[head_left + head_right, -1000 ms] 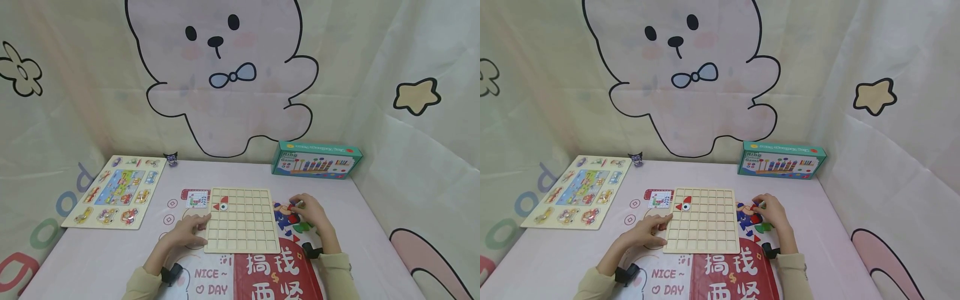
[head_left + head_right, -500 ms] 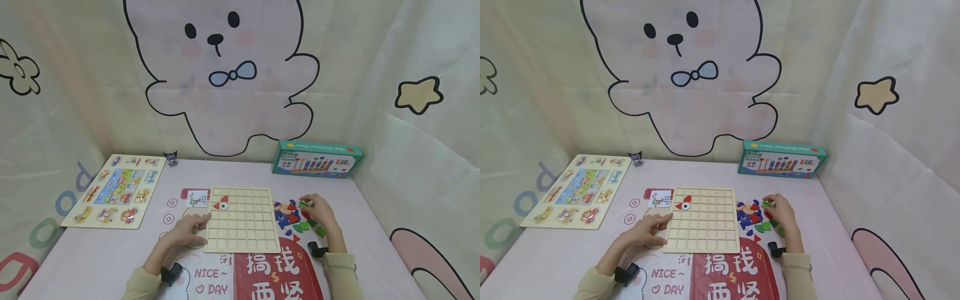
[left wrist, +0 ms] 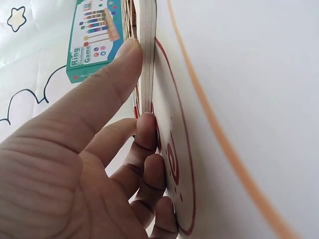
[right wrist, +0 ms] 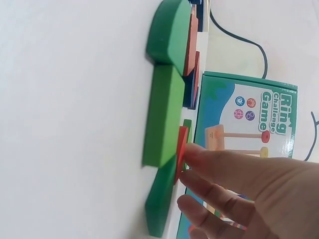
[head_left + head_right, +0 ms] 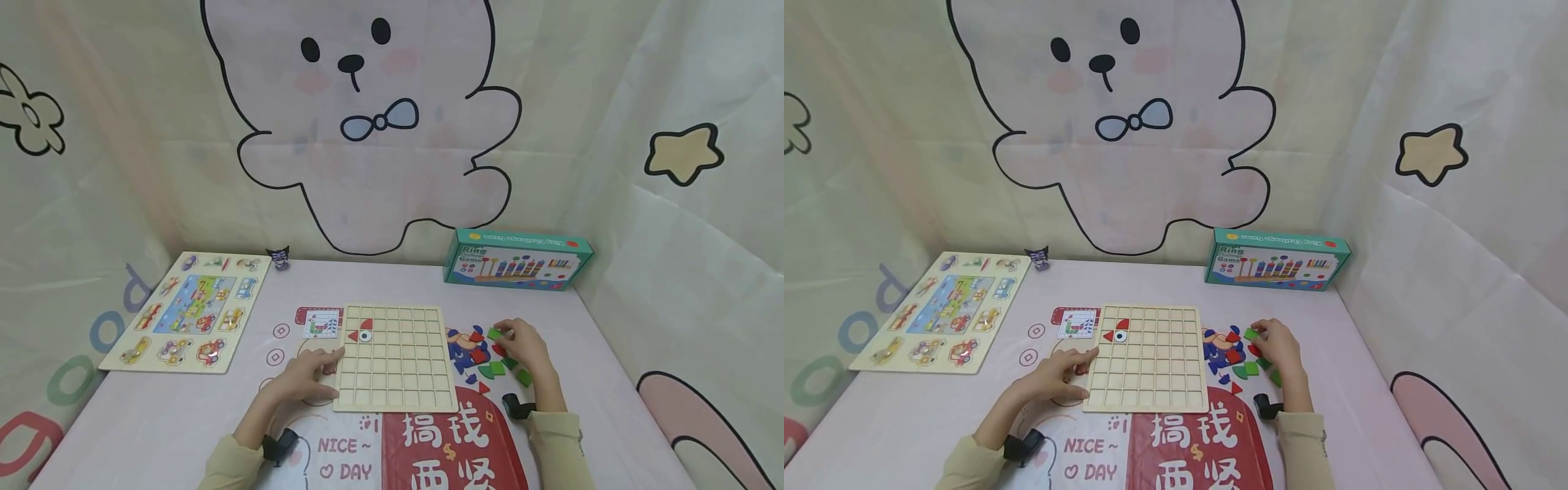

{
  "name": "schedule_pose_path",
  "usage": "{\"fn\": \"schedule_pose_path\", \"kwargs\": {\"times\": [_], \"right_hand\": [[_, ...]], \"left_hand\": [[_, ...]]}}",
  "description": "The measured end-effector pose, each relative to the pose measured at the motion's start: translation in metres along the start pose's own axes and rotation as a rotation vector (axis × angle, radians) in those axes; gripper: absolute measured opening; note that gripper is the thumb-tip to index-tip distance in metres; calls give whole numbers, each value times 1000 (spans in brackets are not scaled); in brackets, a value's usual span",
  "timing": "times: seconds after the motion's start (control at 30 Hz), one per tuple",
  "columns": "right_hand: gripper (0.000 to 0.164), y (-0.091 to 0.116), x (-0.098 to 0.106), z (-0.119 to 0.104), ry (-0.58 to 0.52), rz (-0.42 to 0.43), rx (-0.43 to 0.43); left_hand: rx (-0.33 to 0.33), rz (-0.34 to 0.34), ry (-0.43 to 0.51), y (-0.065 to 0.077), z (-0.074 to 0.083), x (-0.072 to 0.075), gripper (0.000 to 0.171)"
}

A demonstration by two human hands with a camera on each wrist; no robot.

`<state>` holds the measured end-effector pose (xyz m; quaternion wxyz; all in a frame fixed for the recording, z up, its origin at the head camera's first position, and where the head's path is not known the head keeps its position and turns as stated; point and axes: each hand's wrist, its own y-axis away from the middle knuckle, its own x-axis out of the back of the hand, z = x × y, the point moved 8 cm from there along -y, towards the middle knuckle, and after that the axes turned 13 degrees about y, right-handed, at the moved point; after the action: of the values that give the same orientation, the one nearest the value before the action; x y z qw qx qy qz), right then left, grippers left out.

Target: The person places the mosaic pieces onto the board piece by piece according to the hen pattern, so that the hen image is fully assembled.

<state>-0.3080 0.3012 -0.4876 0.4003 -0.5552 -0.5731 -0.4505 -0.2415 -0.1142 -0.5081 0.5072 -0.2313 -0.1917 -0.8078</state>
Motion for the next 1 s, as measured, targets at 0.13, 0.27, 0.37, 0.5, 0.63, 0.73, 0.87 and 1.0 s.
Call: {"fn": "schedule_pose_path", "kwargs": {"times": [0.13, 0.27, 0.37, 0.5, 0.63, 0.73, 0.87, 1.0], "right_hand": [[32, 0, 0, -1, 14, -2, -2], [31, -1, 0, -3, 44, 8, 16], [30, -1, 0, -4, 62, 19, 30], [29, -1, 1, -3, 63, 16, 26], [30, -1, 1, -2, 62, 12, 20], [30, -1, 2, -2, 62, 17, 21], [30, -1, 2, -3, 59, 19, 23], [30, -1, 2, -3, 49, 19, 18]], "left_hand": [[-2, 1, 7, 1, 0, 0, 79], [3, 3, 14, 1, 0, 0, 79], [2, 2, 15, 0, 0, 0, 79], [-7, 2, 14, 0, 0, 0, 80], [-3, 1, 17, 0, 0, 1, 80], [8, -2, 21, 0, -1, 0, 80], [23, -2, 21, 0, -3, -1, 80], [27, -4, 23, 0, -3, -1, 80]]}}
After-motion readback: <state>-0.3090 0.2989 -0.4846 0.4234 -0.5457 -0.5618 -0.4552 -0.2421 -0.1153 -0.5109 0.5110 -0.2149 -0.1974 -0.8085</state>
